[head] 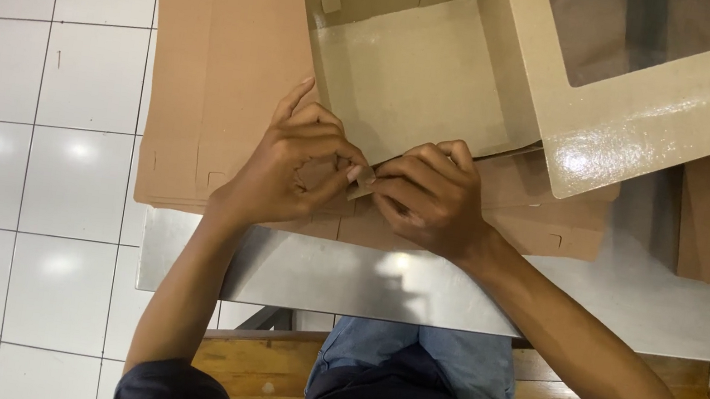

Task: The person assembles a flat cardboard box with a clear plastic window by folding and interlocking its tabs. They then place the finished box aside and pick up another flat box to begin the process again.

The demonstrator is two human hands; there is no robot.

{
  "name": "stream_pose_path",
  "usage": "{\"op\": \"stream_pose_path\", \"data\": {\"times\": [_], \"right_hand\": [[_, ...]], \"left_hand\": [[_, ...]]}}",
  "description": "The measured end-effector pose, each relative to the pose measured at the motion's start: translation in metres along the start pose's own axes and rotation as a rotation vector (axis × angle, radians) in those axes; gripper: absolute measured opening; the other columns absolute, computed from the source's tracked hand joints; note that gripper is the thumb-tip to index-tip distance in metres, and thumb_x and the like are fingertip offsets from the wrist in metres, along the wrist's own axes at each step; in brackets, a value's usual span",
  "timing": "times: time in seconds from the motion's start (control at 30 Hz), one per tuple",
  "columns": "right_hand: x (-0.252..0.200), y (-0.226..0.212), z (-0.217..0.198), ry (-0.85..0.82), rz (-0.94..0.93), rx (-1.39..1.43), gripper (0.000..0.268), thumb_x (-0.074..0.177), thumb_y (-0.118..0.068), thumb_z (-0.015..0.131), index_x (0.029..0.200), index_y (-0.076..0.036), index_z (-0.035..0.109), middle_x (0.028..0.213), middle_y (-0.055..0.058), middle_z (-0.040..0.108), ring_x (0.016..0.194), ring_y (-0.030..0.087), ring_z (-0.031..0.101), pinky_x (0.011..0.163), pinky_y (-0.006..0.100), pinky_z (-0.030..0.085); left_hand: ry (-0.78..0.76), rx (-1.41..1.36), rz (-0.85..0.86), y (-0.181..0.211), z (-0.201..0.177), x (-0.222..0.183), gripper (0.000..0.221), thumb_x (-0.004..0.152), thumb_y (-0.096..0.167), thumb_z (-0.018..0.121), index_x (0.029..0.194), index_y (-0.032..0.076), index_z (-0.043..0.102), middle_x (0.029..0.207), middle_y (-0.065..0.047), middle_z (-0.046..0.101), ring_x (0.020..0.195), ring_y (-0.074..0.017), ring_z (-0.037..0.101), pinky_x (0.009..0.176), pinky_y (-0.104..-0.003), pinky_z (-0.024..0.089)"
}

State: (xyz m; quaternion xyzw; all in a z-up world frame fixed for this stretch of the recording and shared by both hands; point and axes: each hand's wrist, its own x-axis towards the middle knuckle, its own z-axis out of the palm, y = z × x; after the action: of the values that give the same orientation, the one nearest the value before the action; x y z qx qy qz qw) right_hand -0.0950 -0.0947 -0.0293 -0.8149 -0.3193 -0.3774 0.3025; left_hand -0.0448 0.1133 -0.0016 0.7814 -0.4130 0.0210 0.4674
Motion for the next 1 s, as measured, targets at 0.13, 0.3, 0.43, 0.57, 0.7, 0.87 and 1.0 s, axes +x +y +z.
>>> {"op": "stream_pose_path", "data": {"times": [0.13,0.3,0.43,0.57,0.7,0.87,1.0], "right_hand": [[-0.001,0.002,-0.001,-0.003,-0.011,-0.011,0.019,0.078,0.002,0.081,0.073,-0.015,0.072,0.079,-0.003,0.071,0.074,0.014,0.062,0.075,0.031,0.040],[-0.002,0.000,-0.002,-0.005,0.014,-0.008,0.021,0.078,0.003,0.080,0.071,-0.015,0.071,0.077,-0.004,0.071,0.073,0.014,0.062,0.073,0.031,0.040],[-0.001,0.000,-0.001,0.014,0.016,0.002,0.021,0.079,0.003,0.080,0.071,-0.015,0.071,0.076,-0.004,0.070,0.072,0.014,0.062,0.073,0.030,0.039],[0.000,0.000,-0.001,0.036,0.013,0.000,0.021,0.080,0.003,0.080,0.073,-0.015,0.073,0.077,-0.004,0.071,0.072,0.014,0.062,0.073,0.030,0.039],[0.000,0.000,-0.001,0.032,-0.003,-0.012,0.019,0.080,0.003,0.080,0.076,-0.015,0.074,0.079,-0.003,0.071,0.073,0.015,0.062,0.074,0.031,0.040],[-0.005,0.001,0.001,0.020,0.022,-0.017,0.018,0.080,0.000,0.082,0.075,-0.016,0.073,0.080,-0.003,0.070,0.073,0.015,0.062,0.075,0.031,0.040],[-0.004,0.000,-0.001,0.013,0.039,-0.031,0.016,0.081,0.000,0.083,0.081,-0.015,0.075,0.083,-0.001,0.071,0.075,0.016,0.064,0.074,0.032,0.042]], "left_hand": [[0.008,0.006,-0.006,-0.002,-0.003,0.000,0.004,0.091,0.006,0.077,0.093,0.010,0.077,0.073,-0.004,0.067,0.092,-0.0268,0.065,0.120,-0.065,0.016],[0.030,-0.019,-0.035,-0.003,-0.003,-0.002,0.005,0.093,0.007,0.075,0.094,0.011,0.077,0.074,-0.003,0.067,0.094,-0.0258,0.064,0.120,-0.063,0.015],[0.027,-0.017,-0.009,-0.005,-0.003,-0.003,0.004,0.094,0.008,0.074,0.095,0.011,0.076,0.076,-0.004,0.067,0.096,-0.0260,0.064,0.121,-0.063,0.013],[0.016,-0.006,-0.010,-0.004,-0.003,-0.002,0.003,0.094,0.008,0.074,0.095,0.011,0.076,0.079,-0.004,0.068,0.099,-0.0266,0.065,0.121,-0.063,0.011],[0.000,0.015,-0.022,0.007,-0.002,0.001,0.003,0.093,0.009,0.075,0.094,0.011,0.076,0.084,-0.005,0.071,0.104,-0.0294,0.066,0.121,-0.066,0.006],[0.017,0.021,-0.031,0.007,-0.002,-0.001,0.003,0.093,0.009,0.075,0.091,0.012,0.076,0.081,-0.004,0.072,0.100,-0.0276,0.067,0.122,-0.064,0.005],[0.060,0.022,-0.039,0.002,-0.003,-0.002,0.003,0.095,0.009,0.074,0.094,0.011,0.076,0.083,-0.004,0.073,0.099,-0.0265,0.068,0.122,-0.063,0.006]]}}
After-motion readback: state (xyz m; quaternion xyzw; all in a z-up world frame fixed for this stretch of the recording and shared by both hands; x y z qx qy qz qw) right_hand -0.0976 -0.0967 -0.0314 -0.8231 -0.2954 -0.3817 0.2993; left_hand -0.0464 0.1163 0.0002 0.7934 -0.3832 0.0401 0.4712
